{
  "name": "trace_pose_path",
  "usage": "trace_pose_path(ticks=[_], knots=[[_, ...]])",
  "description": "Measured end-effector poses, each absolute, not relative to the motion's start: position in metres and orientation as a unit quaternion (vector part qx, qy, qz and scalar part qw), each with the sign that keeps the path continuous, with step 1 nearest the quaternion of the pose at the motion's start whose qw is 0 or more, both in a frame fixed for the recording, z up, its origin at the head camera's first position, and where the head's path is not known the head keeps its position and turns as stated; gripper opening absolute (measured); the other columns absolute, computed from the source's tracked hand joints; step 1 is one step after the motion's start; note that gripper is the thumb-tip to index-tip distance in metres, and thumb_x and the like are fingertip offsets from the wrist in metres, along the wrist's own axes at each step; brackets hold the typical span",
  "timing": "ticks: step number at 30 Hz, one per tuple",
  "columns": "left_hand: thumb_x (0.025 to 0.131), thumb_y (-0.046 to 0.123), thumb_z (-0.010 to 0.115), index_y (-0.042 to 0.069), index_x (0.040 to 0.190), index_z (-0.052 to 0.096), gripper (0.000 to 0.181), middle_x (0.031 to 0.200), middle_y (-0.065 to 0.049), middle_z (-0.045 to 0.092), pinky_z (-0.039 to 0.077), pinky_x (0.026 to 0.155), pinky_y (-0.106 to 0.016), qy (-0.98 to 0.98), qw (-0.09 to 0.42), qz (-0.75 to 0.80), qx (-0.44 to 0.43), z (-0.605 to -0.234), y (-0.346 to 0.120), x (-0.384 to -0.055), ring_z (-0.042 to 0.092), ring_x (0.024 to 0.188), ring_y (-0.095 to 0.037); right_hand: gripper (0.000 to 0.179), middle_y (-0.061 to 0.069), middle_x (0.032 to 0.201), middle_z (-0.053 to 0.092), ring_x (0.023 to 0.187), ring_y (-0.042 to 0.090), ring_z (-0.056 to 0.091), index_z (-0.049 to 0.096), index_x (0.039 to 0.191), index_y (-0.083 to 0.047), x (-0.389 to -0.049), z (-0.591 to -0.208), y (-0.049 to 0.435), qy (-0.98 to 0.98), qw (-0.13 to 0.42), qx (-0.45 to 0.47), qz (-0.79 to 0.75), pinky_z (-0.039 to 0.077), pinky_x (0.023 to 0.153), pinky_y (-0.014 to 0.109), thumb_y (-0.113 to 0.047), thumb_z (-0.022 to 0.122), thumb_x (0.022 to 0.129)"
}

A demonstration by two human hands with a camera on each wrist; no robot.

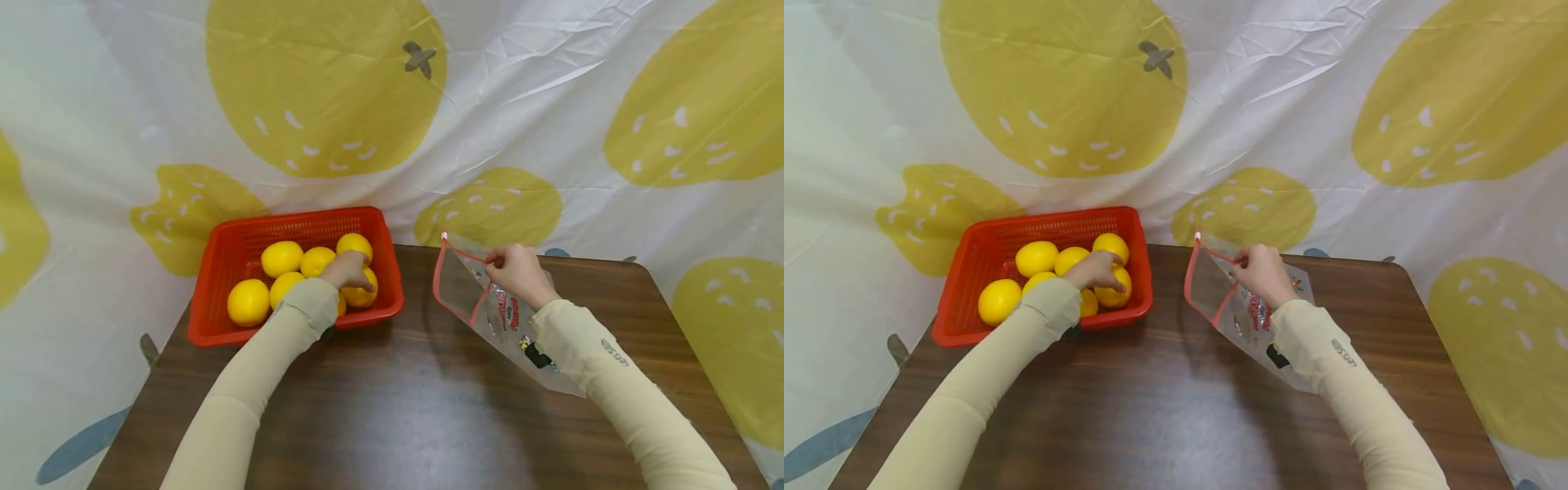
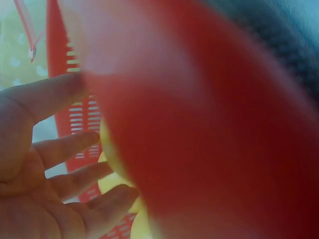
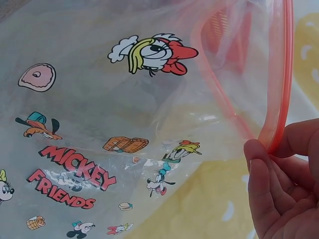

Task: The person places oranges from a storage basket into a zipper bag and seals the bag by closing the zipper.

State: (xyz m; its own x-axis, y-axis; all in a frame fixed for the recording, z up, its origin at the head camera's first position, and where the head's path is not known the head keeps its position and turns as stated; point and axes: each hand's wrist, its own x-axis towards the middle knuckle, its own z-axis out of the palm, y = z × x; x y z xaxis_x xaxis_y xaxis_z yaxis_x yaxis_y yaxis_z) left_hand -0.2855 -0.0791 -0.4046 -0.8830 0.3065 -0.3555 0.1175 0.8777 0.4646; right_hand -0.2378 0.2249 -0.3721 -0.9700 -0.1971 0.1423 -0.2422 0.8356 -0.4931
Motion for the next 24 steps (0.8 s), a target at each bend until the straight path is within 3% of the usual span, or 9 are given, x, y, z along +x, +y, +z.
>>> trace_pose_path(ticks=[7,15,24], knots=[[0.071,0.024,0.077,0.005,0.129,0.048,0.067,0.128,-0.018,0.041,0.032,0.1,-0.04,0.952,0.229,0.18,0.092,-0.41,-0.074,-0.288,0.04,0.108,-0.028,0.021,0.015,0.081,0.067,0.069,0.023,0.059,0.069,0.089,0.004,-0.238,-0.373,0.225,-0.958,0.037,0.111,0.262,0.048,0.061,0.037,-0.005,0.052,0.078],[0.071,0.019,0.077,0.008,0.131,0.047,0.068,0.128,-0.021,0.032,0.038,0.093,-0.043,0.963,0.213,0.146,0.082,-0.415,-0.067,-0.283,0.04,0.108,-0.035,0.021,0.014,0.078,0.067,0.066,0.022,0.058,0.069,0.086,0.004,-0.239,-0.374,0.224,-0.958,0.04,0.118,0.258,0.047,0.06,0.035,-0.005,0.053,0.076],[0.068,0.014,0.078,0.009,0.134,0.042,0.076,0.128,-0.021,0.031,0.04,0.09,-0.044,0.96,0.222,0.147,0.08,-0.415,-0.063,-0.284,0.04,0.108,-0.038,0.02,0.015,0.078,0.067,0.064,0.021,0.058,0.069,0.086,0.004,-0.24,-0.374,0.223,-0.957,0.041,0.125,0.259,0.047,0.058,0.035,-0.003,0.053,0.076]])
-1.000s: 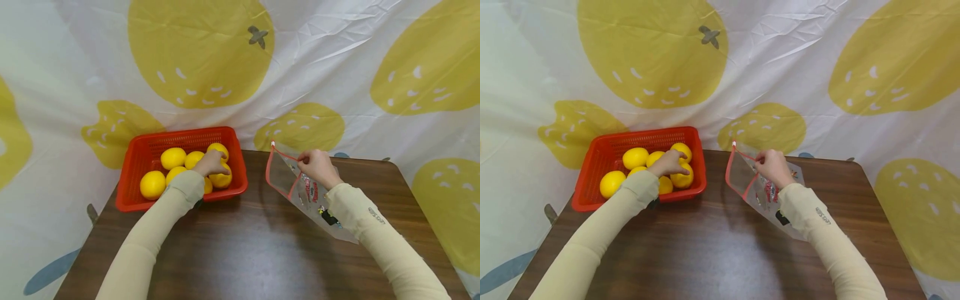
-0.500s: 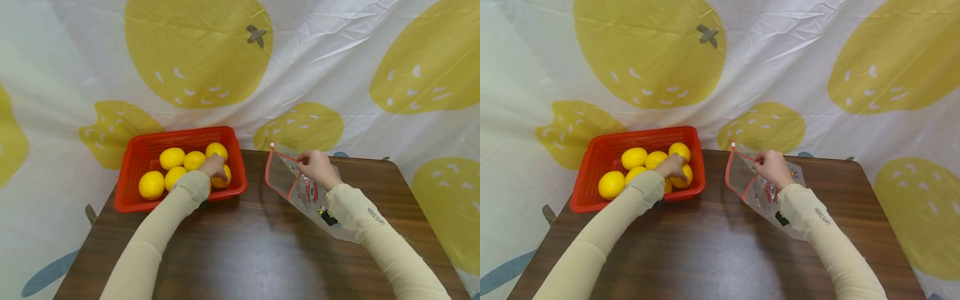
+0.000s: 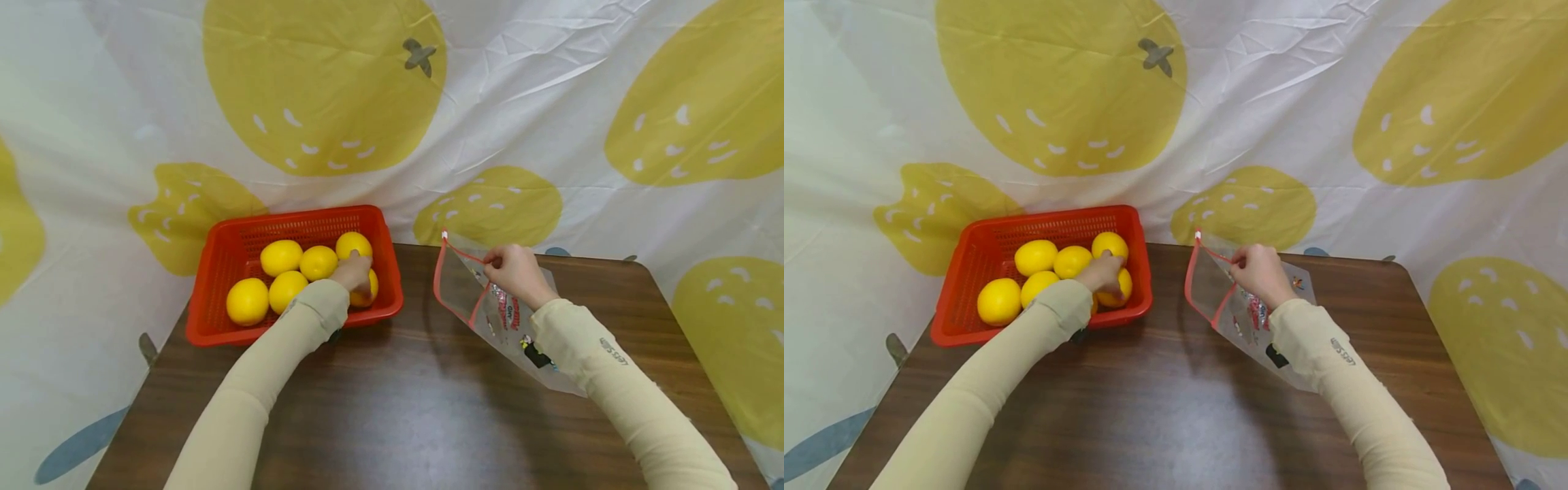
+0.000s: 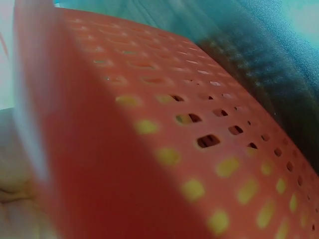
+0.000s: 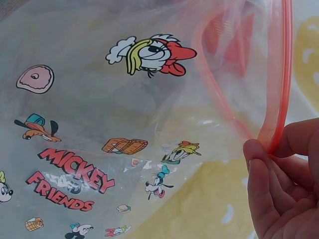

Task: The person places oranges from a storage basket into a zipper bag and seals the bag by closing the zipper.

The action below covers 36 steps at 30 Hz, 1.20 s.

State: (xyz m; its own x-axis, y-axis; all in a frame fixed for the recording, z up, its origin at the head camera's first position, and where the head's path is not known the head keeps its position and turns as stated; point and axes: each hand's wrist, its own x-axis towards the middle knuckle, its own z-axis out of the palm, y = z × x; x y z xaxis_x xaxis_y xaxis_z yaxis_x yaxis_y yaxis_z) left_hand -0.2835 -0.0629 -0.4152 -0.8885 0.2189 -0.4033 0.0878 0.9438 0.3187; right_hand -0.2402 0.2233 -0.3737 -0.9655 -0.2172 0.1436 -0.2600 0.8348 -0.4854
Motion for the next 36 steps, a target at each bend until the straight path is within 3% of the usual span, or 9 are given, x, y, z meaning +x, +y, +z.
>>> trace_pose_path(ticks=[8,16,24,31,36], knots=[[0.066,0.014,0.08,0.007,0.133,0.043,0.077,0.128,-0.022,0.034,0.04,0.093,-0.042,0.965,0.207,0.137,0.085,-0.4165,-0.063,-0.2841,0.046,0.106,-0.033,0.02,0.015,0.078,0.067,0.064,0.022,0.058,0.069,0.086,0.004,-0.2391,-0.3736,0.2242,-0.957,0.042,0.127,0.257,0.047,0.059,0.035,-0.004,0.053,0.077],[0.064,0.013,0.081,0.01,0.139,0.034,0.089,0.137,-0.022,0.03,0.032,0.099,-0.046,0.959,0.228,0.154,0.071,-0.4166,-0.0625,-0.2856,0.038,0.114,-0.036,0.02,0.014,0.079,0.066,0.067,0.023,0.057,0.069,0.086,0.004,-0.2382,-0.3744,0.2256,-0.958,0.035,0.122,0.255,0.047,0.061,0.037,-0.005,0.054,0.077],[0.063,0.009,0.081,0.012,0.139,0.036,0.088,0.133,-0.018,0.032,0.037,0.095,-0.042,0.958,0.228,0.16,0.066,-0.4171,-0.0629,-0.284,0.041,0.104,-0.032,0.021,0.015,0.079,0.066,0.067,0.023,0.058,0.069,0.087,0.004,-0.2376,-0.3743,0.2261,-0.959,0.037,0.12,0.254,0.047,0.06,0.036,-0.004,0.053,0.077],[0.06,0.01,0.082,0.01,0.132,0.043,0.082,0.133,-0.02,0.032,0.038,0.093,-0.04,0.959,0.211,0.179,0.067,-0.4175,-0.0653,-0.2817,0.042,0.103,-0.032,0.023,0.016,0.08,0.067,0.067,0.023,0.06,0.069,0.09,0.004,-0.2364,-0.3745,0.2264,-0.96,0.034,0.115,0.252,0.047,0.058,0.035,-0.004,0.052,0.077],[0.06,0.014,0.084,0.009,0.135,0.04,0.087,0.134,-0.021,0.032,0.036,0.096,-0.039,0.954,0.209,0.201,0.073,-0.4167,-0.0694,-0.2829,0.041,0.108,-0.029,0.022,0.015,0.08,0.067,0.066,0.022,0.059,0.069,0.089,0.003,-0.2362,-0.3736,0.2274,-0.961,0.033,0.112,0.25,0.046,0.057,0.034,-0.004,0.052,0.077]])
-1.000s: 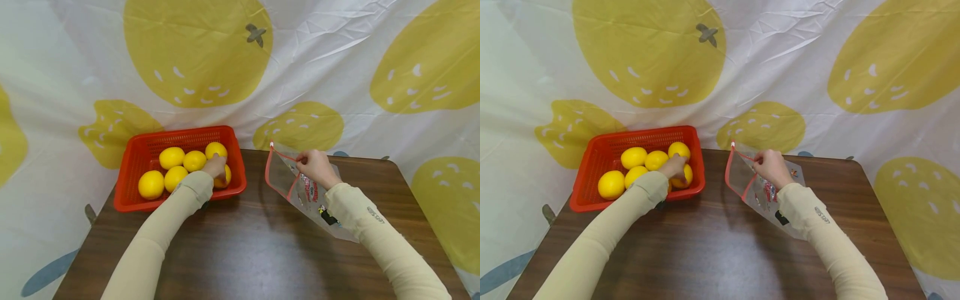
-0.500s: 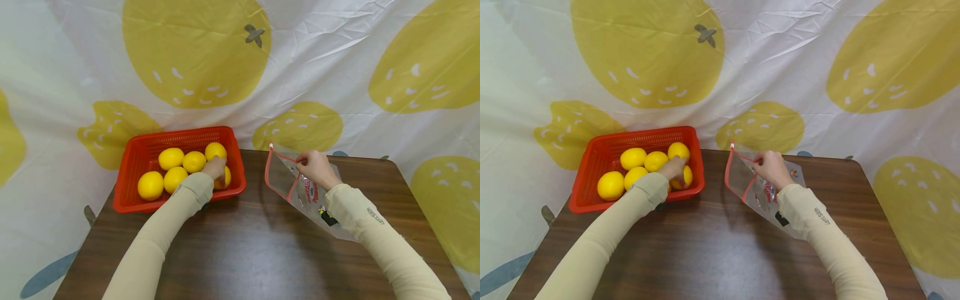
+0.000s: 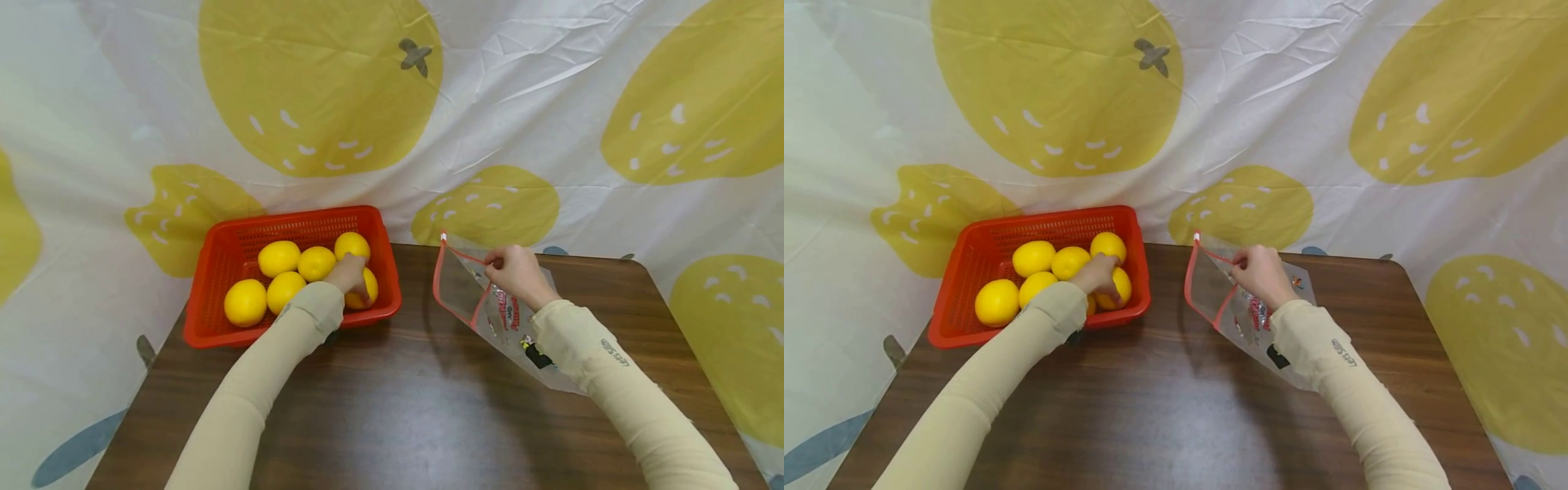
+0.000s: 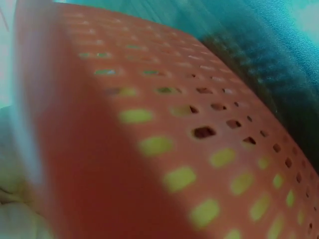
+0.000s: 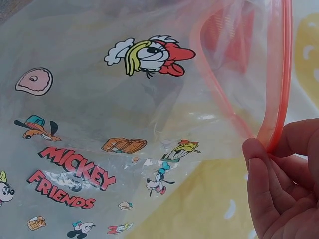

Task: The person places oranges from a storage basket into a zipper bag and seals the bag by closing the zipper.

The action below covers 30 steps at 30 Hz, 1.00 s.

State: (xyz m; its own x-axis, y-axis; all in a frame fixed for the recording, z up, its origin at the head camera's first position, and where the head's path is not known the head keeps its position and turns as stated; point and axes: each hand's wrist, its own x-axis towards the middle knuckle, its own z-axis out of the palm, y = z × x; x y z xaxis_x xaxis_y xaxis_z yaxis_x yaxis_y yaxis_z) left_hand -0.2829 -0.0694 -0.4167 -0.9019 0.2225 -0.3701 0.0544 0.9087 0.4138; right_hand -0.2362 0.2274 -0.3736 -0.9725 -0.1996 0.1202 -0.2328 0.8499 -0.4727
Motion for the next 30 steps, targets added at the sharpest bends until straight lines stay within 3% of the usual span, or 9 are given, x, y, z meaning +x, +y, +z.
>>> trace_pose_path(ticks=[14,30], knots=[[0.062,0.022,0.083,0.004,0.13,0.042,0.082,0.121,-0.014,0.046,0.036,0.096,-0.041,0.938,0.174,0.286,0.086,-0.396,-0.087,-0.276,0.043,0.105,-0.028,0.021,0.015,0.08,0.067,0.066,0.021,0.059,0.069,0.088,0.003,-0.237,-0.373,0.227,-0.96,0.033,0.112,0.255,0.046,0.057,0.033,-0.003,0.053,0.077],[0.061,0.028,0.083,0.004,0.125,0.047,0.077,0.125,-0.014,0.046,0.034,0.097,-0.041,0.933,0.11,0.313,0.14,-0.379,-0.087,-0.264,0.039,0.113,-0.029,0.02,0.016,0.079,0.067,0.064,0.021,0.058,0.069,0.087,0.004,-0.235,-0.372,0.226,-0.957,0.03,0.117,0.262,0.046,0.055,0.031,-0.003,0.053,0.077]])
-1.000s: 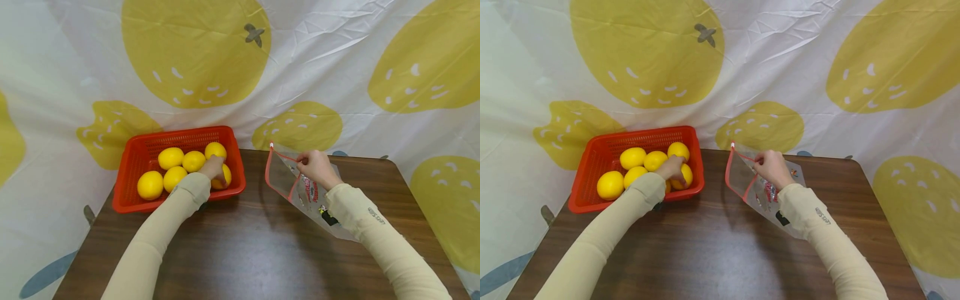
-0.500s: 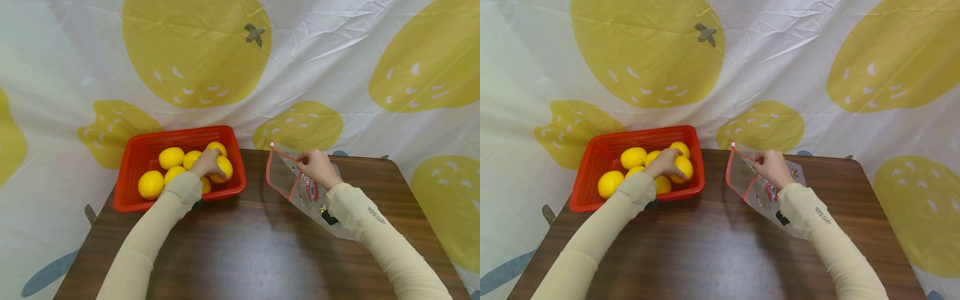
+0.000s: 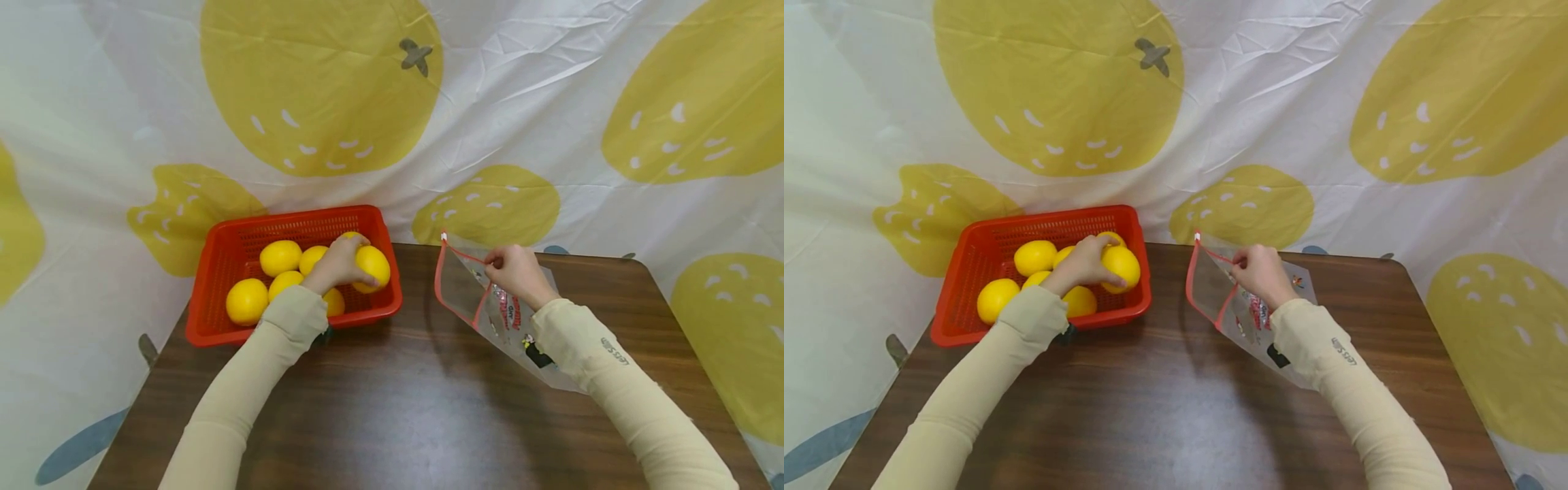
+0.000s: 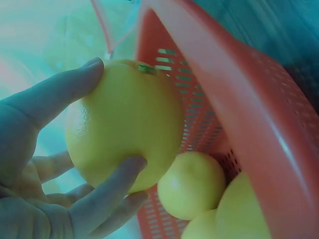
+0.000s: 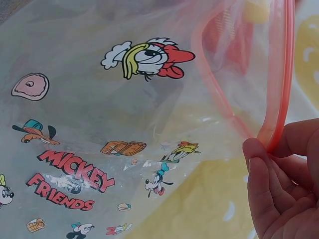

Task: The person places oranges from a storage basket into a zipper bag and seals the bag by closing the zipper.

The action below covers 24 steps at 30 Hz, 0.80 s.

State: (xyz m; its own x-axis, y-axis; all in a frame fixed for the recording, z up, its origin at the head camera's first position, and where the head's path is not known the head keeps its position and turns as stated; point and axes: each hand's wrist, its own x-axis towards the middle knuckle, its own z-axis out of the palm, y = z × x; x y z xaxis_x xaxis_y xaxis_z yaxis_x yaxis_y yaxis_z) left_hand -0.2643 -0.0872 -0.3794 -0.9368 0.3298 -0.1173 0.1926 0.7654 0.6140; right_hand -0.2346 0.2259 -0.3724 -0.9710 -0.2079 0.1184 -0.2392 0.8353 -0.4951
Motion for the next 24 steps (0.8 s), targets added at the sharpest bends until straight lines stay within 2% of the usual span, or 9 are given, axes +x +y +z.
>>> trace_pose_path(ticks=[15,24], knots=[[0.063,0.034,0.081,0.007,0.128,0.046,0.079,0.12,-0.012,0.05,0.036,0.092,-0.037,0.929,0.08,0.308,0.189,-0.359,-0.06,-0.252,0.042,0.109,-0.027,0.021,0.016,0.08,0.067,0.066,0.022,0.061,0.069,0.089,0.005,-0.235,-0.371,0.224,-0.958,0.028,0.117,0.261,0.049,0.059,0.035,-0.004,0.053,0.078],[0.062,0.034,0.082,0.008,0.127,0.048,0.078,0.122,-0.01,0.05,0.039,0.091,-0.037,0.914,0.068,0.344,0.205,-0.366,-0.026,-0.252,0.044,0.11,-0.026,0.021,0.016,0.079,0.067,0.061,0.019,0.059,0.069,0.088,0.005,-0.233,-0.371,0.224,-0.955,0.033,0.125,0.266,0.046,0.054,0.03,-0.003,0.053,0.078]])
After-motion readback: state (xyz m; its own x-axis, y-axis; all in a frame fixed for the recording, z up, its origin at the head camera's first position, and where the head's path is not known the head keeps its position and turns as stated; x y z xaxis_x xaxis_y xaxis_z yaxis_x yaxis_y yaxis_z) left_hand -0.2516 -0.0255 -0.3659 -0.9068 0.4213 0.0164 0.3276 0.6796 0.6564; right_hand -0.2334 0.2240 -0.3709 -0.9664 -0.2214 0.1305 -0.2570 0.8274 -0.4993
